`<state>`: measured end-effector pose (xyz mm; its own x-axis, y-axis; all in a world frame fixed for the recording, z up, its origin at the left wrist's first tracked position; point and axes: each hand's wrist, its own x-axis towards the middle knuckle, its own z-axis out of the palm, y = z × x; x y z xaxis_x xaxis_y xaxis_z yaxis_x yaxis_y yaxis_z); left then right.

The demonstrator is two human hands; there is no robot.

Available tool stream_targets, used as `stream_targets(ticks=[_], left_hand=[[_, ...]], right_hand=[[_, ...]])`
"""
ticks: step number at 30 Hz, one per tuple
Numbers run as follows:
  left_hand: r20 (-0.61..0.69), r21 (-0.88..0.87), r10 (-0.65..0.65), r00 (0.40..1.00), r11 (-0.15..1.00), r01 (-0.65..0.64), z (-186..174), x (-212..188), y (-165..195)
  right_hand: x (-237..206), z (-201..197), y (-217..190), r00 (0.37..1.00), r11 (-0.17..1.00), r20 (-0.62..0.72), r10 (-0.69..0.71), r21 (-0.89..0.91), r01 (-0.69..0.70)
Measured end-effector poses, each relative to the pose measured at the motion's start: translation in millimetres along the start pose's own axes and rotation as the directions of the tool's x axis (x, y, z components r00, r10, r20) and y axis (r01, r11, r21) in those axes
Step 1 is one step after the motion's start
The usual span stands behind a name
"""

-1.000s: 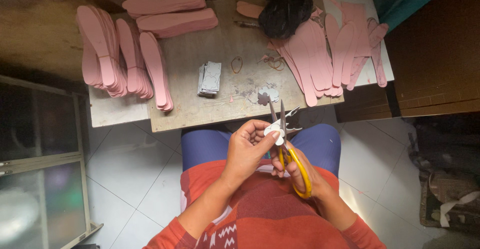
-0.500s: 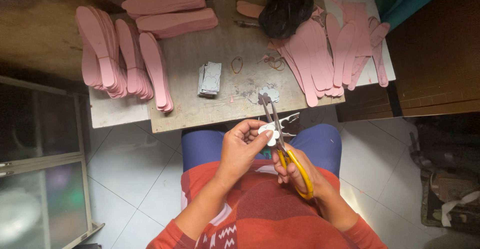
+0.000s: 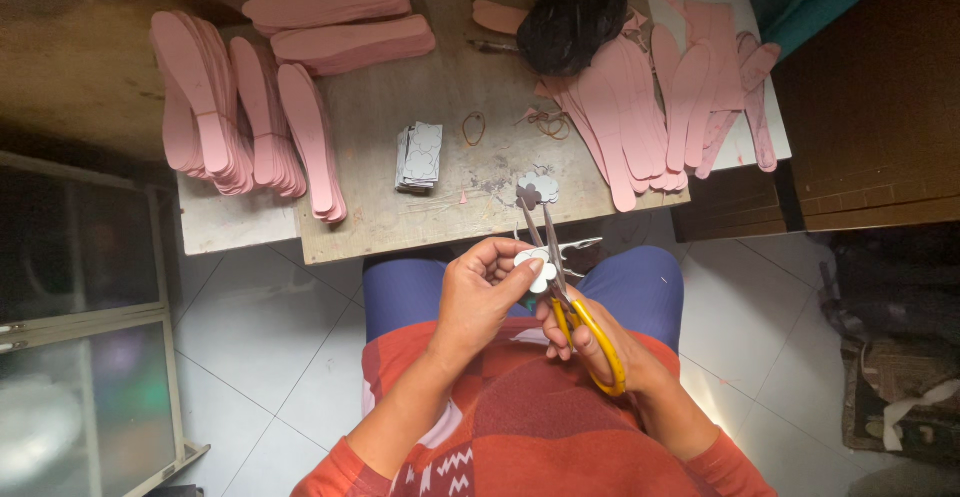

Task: The person sits on the floor and uses yellow-handled scissors to cut small white paper pieces into flower shapes. They hold the paper in the left hand and cut along the edges, placing finished pieces on the table.

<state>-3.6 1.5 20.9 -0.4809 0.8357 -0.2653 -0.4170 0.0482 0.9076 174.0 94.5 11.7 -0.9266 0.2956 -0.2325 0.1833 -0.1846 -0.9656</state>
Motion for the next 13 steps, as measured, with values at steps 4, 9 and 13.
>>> stream_targets(ticks=[4,9,13], left_hand=[[0.008,-0.002,0.01,1.0,1.0,-0.01,0.2,0.0,-1.3],[0.02,0.016,0.007,1.0,1.0,-0.007,-3.6,1.3,-1.1],[0.022,0.047,0.005,1.0,0.999,-0.006,-6.3,2.3,0.0]], right_hand=[[-0.3,-1.5,-1.6,1.0,0.998,0.007,-0.026,-0.061,0.026],[-1.3,-2.9,0.2,1.0,0.999,0.009,-0.013,-0.052,0.014],[-4.5,-5.0,6.4,1.0,1.0,0.013,-0.005,-0.025,0.005]])
